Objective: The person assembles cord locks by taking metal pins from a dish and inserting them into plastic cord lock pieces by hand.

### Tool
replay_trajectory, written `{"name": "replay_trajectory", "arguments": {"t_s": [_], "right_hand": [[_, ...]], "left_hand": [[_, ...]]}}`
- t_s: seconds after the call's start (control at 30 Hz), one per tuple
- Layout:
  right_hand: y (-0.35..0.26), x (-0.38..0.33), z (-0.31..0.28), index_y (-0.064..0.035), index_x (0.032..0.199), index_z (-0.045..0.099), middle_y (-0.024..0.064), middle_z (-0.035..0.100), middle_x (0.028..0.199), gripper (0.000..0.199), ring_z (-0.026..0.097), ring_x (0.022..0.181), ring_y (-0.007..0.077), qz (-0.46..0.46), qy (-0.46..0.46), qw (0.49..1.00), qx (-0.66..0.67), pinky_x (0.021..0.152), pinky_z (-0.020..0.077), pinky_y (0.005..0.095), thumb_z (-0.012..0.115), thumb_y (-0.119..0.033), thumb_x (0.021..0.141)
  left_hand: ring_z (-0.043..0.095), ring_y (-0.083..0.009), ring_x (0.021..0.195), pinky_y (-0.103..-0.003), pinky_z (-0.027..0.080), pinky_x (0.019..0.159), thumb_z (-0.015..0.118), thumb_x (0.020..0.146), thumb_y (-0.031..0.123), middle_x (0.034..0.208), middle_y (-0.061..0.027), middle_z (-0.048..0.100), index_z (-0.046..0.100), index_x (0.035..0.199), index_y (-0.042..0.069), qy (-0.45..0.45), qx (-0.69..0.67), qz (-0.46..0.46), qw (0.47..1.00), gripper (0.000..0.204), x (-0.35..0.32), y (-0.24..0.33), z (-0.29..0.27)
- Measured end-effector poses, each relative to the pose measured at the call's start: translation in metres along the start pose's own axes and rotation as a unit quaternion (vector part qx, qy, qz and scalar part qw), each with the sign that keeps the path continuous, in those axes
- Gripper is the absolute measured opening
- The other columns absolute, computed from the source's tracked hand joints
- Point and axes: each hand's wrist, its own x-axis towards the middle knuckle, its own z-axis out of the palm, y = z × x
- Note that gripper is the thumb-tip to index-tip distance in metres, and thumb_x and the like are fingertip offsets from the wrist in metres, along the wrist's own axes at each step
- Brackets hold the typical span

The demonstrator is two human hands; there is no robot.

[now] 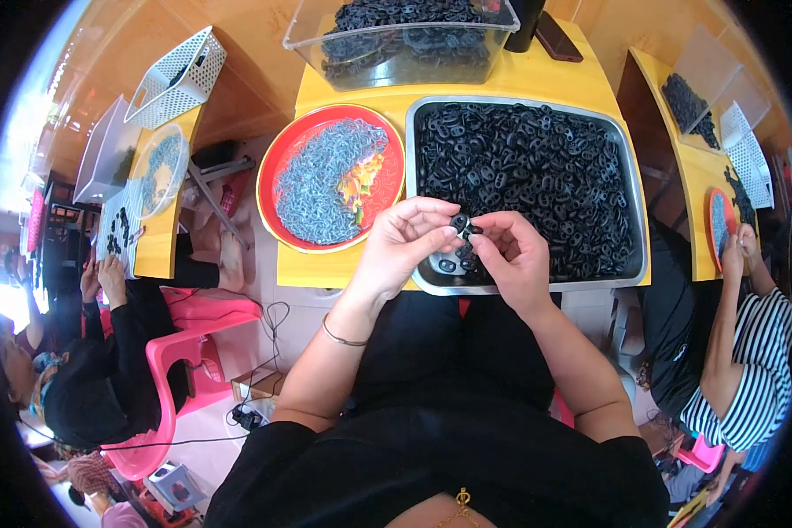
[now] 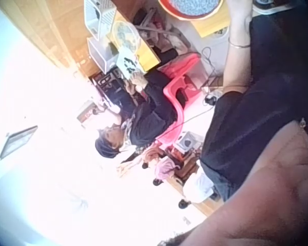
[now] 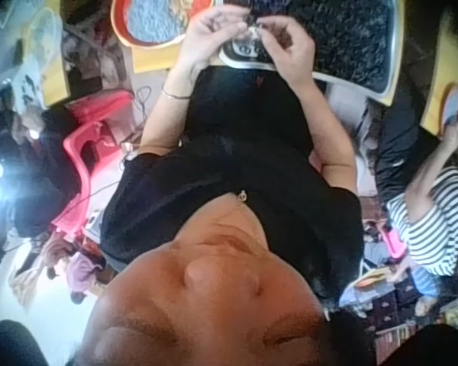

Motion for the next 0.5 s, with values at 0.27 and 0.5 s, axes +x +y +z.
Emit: {"name": "replay_trajectory", "arguments": {"t_s": [0.27, 0.5], "right_hand": [[-0.0013, -0.0004, -0.0014, -0.0004, 0.097, 0.057, 0.0048, 0.064, 0.084, 0.018, 0.061, 0.075, 0.0078, 0.003, -0.007, 1.000, 0.015, 0.066, 0.0474, 0.0197, 0.062, 0.000, 0.080], [-0.0041, 0.0011, -0.0010, -0.0007, 0.097, 0.057, 0.0050, 0.064, 0.083, 0.018, 0.061, 0.075, 0.0075, 0.016, -0.008, 0.999, 0.030, 0.066, 0.0475, 0.0191, 0.063, 0.000, 0.080]], "left_hand": [[0.063, -0.0108, 0.075, -0.022, 0.051, 0.068, 0.061, 0.082, -0.002, 0.083, -0.0061, 0.064, 0.059, 0.103, -0.002, -0.003, 0.030, 0.003, 1.000, 0.022, -0.0011, 0.0028, 0.0018], [0.063, -0.0107, 0.075, -0.021, 0.051, 0.068, 0.061, 0.082, -0.001, 0.084, -0.0062, 0.064, 0.059, 0.103, -0.001, -0.004, 0.031, 0.013, 0.999, 0.022, -0.0005, 0.0019, 0.0011]]}}
